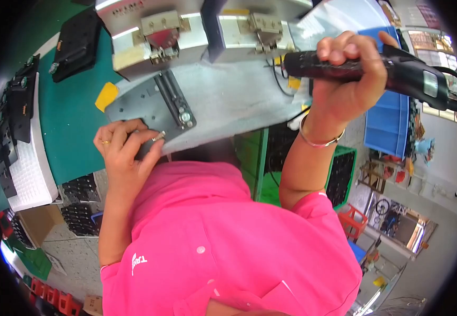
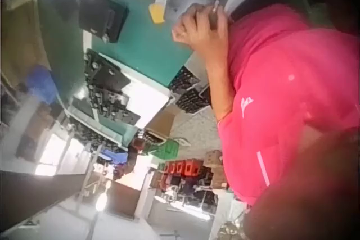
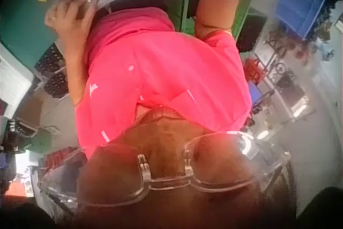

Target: The person assembles black plastic housings by driving screws into them with an electric screwdriver.

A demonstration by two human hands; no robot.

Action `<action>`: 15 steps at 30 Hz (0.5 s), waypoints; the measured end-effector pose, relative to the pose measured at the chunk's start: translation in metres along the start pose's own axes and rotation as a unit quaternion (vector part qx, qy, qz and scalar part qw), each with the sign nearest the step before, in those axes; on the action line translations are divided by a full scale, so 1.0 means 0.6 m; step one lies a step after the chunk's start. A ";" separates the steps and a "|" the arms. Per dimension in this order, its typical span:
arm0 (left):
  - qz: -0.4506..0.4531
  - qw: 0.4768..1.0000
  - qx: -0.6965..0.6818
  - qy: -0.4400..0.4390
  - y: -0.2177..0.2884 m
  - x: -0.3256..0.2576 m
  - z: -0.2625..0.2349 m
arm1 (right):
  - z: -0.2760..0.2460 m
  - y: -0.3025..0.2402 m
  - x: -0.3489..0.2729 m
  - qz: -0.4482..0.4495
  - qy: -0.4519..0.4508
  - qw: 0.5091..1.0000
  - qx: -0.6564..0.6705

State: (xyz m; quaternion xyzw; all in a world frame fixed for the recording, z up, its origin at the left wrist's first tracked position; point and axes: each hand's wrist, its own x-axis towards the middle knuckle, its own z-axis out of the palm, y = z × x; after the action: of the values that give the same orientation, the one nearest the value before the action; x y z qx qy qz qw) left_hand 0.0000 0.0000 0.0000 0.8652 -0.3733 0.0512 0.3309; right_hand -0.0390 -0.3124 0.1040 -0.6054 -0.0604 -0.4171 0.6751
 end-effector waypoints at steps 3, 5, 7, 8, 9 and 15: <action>0.007 1.000 -0.003 0.018 0.008 0.008 -0.002 | -0.013 -0.018 -0.005 -0.007 -0.005 0.999 0.039; 0.010 1.000 0.019 0.019 -0.012 0.001 -0.002 | -0.001 0.004 -0.029 -0.013 0.033 0.995 0.095; 0.012 1.000 0.014 0.017 -0.006 0.003 0.000 | 0.010 0.016 -0.034 -0.070 0.055 0.990 0.108; 0.012 1.000 0.010 0.016 -0.004 0.003 0.003 | 0.014 0.018 -0.032 -0.127 0.083 0.987 0.056; 0.011 1.000 0.008 0.014 -0.003 0.001 0.003 | 0.022 0.022 -0.031 -0.182 0.112 0.977 0.007; 0.005 1.000 0.013 0.026 0.001 -0.006 0.001 | 0.051 0.036 -0.018 -0.195 0.096 0.976 -0.002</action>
State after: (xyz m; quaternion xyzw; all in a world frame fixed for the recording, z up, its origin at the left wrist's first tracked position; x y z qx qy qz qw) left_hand -0.0030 0.0016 -0.0017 0.8659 -0.3685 0.0805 0.3285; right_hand -0.0190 -0.2821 0.0890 -0.5406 -0.1114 -0.5973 0.5818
